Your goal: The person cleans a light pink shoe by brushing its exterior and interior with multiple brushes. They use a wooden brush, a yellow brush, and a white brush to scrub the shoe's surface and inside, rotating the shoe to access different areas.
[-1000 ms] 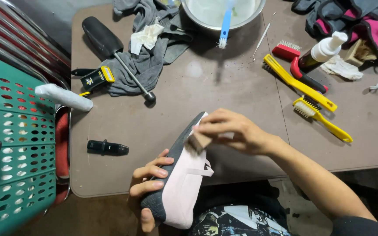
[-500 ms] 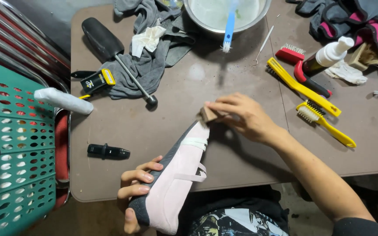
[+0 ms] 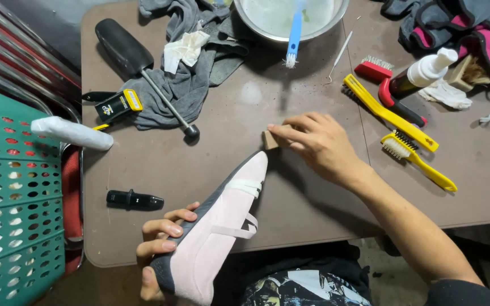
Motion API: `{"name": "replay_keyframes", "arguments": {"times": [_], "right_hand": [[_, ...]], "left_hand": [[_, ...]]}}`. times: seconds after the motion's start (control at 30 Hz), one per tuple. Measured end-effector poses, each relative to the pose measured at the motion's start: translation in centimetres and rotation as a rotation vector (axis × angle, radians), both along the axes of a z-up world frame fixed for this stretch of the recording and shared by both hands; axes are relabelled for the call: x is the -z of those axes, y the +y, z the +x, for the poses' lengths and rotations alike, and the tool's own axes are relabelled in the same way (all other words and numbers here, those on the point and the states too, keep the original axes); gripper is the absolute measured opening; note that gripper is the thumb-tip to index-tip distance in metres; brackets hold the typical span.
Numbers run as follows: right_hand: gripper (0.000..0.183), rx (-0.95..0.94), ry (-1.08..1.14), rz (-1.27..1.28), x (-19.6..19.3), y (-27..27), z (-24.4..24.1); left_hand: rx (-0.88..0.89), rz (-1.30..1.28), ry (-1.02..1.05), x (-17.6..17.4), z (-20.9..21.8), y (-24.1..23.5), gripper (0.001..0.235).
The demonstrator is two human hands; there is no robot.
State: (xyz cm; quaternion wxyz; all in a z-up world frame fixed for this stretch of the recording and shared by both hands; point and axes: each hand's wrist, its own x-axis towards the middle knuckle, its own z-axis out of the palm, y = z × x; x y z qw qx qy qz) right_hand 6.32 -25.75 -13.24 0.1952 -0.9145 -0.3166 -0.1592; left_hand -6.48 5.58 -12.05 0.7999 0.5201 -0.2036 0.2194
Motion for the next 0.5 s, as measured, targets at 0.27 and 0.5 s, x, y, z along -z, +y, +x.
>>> {"name": "replay_keyframes", "arguments": {"times": [0.27, 0.5], "right_hand": [[0.047, -0.117, 0.298, 0.278, 0.8, 1.1, -0.9], [0.048, -0.191, 0.387, 0.539, -2.8, 2.8, -2.8]], "left_hand": [[-0.224, -0.34, 0.343, -2.8, 1.5, -1.8, 0.049], [-0.348, -0.361, 0.52, -1.9, 2.6, -0.5, 0.062]]}}
